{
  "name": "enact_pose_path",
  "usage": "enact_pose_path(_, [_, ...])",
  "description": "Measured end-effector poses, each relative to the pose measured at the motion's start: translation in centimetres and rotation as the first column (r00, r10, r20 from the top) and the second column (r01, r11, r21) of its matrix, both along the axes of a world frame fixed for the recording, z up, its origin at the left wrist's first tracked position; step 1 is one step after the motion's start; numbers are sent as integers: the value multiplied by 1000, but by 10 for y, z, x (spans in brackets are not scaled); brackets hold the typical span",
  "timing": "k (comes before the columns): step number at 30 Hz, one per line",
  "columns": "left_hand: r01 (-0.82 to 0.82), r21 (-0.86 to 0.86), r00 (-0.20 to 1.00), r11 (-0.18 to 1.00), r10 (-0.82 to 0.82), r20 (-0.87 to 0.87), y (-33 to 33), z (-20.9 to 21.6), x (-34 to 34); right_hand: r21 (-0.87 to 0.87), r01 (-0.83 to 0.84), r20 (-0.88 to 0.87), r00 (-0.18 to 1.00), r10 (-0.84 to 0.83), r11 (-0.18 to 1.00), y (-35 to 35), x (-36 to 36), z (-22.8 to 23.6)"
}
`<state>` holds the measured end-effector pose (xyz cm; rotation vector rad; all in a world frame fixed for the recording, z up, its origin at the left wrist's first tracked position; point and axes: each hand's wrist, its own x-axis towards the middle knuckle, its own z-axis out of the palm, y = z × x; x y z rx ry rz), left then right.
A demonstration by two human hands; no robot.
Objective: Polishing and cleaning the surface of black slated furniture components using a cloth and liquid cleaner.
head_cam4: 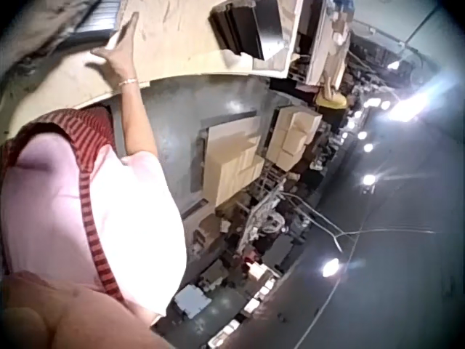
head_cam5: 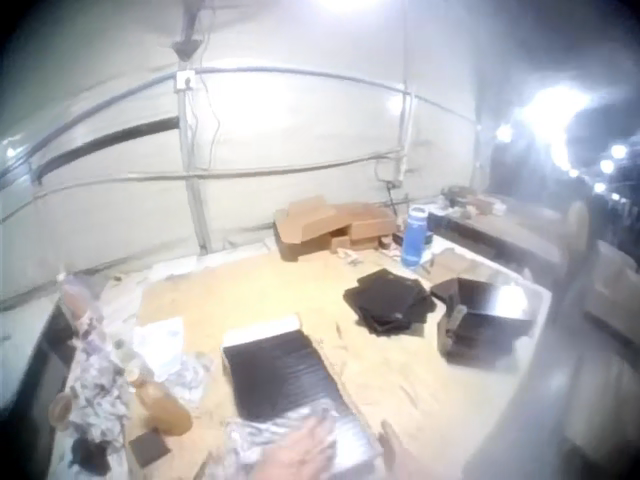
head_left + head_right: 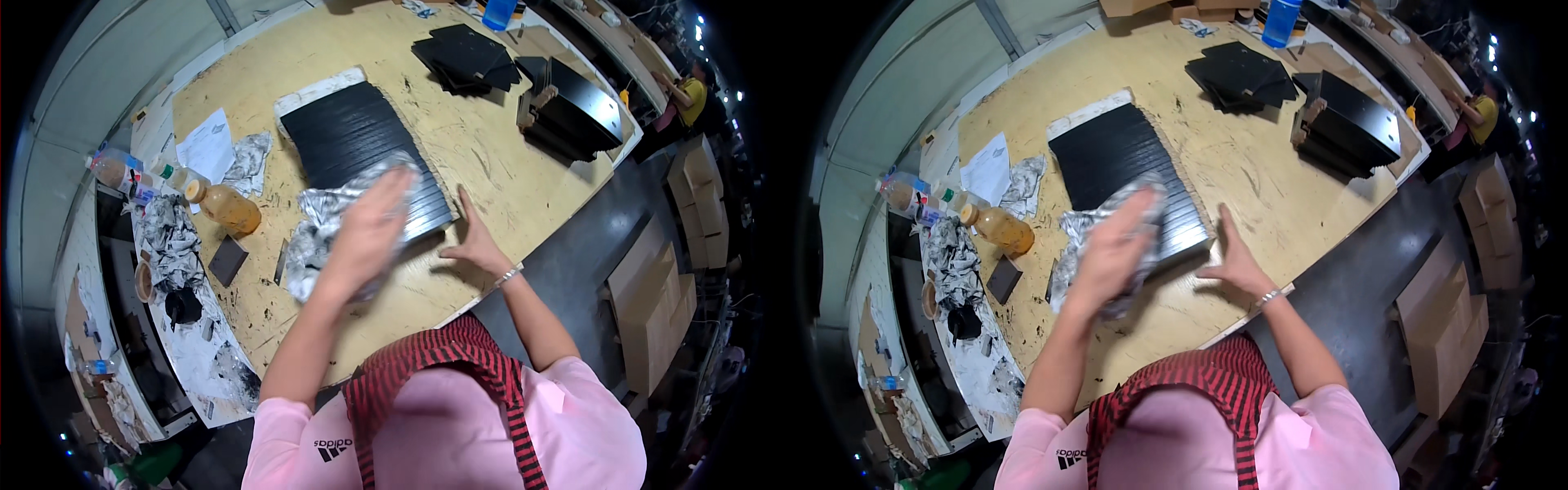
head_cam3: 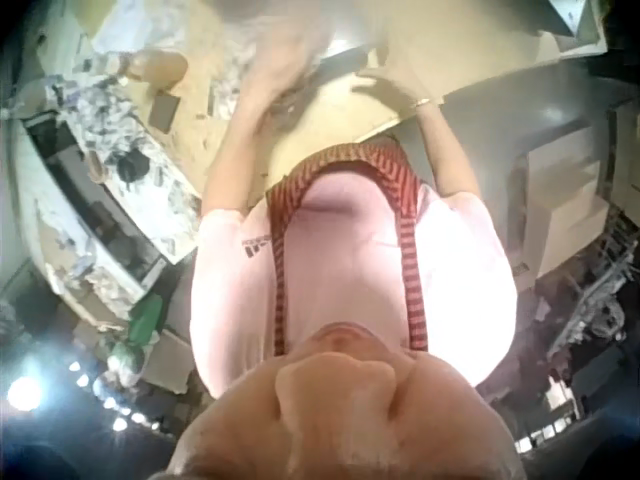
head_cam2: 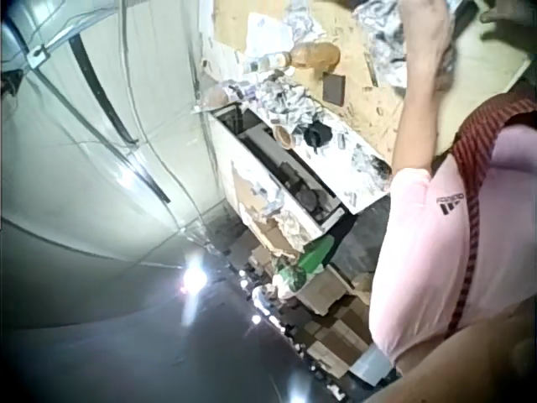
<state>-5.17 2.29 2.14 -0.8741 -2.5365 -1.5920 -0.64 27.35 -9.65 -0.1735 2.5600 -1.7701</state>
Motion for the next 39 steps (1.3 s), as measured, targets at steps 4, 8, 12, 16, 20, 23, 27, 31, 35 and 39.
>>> enact_pose_path(4, [-16, -609, 978, 793, -114, -174, 14, -27, 27, -247, -62, -9, 998, 61, 967, -25, -25, -7])
enact_pose_path(8, [-176, -619, 980, 766, 77, -183, -30, -39, 48, -301, -55, 23, 998, 65, 952, -25, -25, -7])
enact_pose_path(12, [-188, -567, 961, 802, 31, -275, 72, -31, 26, -301, -123, -85, 991, 102, 946, -27, -31, -13])
enact_pose_path(16, [-313, -538, 924, 783, 120, -364, 7, -40, 50, -282, -131, -128, 987, 98, 950, -25, -36, -18])
enact_pose_path(20, [-609, -314, 772, 728, 635, -25, -64, -23, 74, -262, -131, -135, 986, 98, 956, -22, -39, -21])
enact_pose_path(23, [-606, -231, 779, 761, 627, 25, -7, -2, 35, -253, -148, -170, 980, 107, 956, -25, -39, -29])
enact_pose_path(27, [-324, -579, 946, 748, 261, -192, 48, -21, -3, -202, -195, -265, 954, 138, 960, -24, -43, -41])
enact_pose_path(31, [-642, -444, 639, 625, 756, 142, -88, -44, 26, -164, -206, -294, 944, 151, 965, -17, -53, -50])
enact_pose_path(35, [-631, -425, 700, 649, 713, 49, -4, -1, -24, -195, -220, -302, 941, 155, 956, -20, -53, -50])
enact_pose_path(39, [-469, -564, 870, 680, 467, -160, 5, -34, -36, -244, -217, -273, 951, 148, 945, -19, -53, -51])
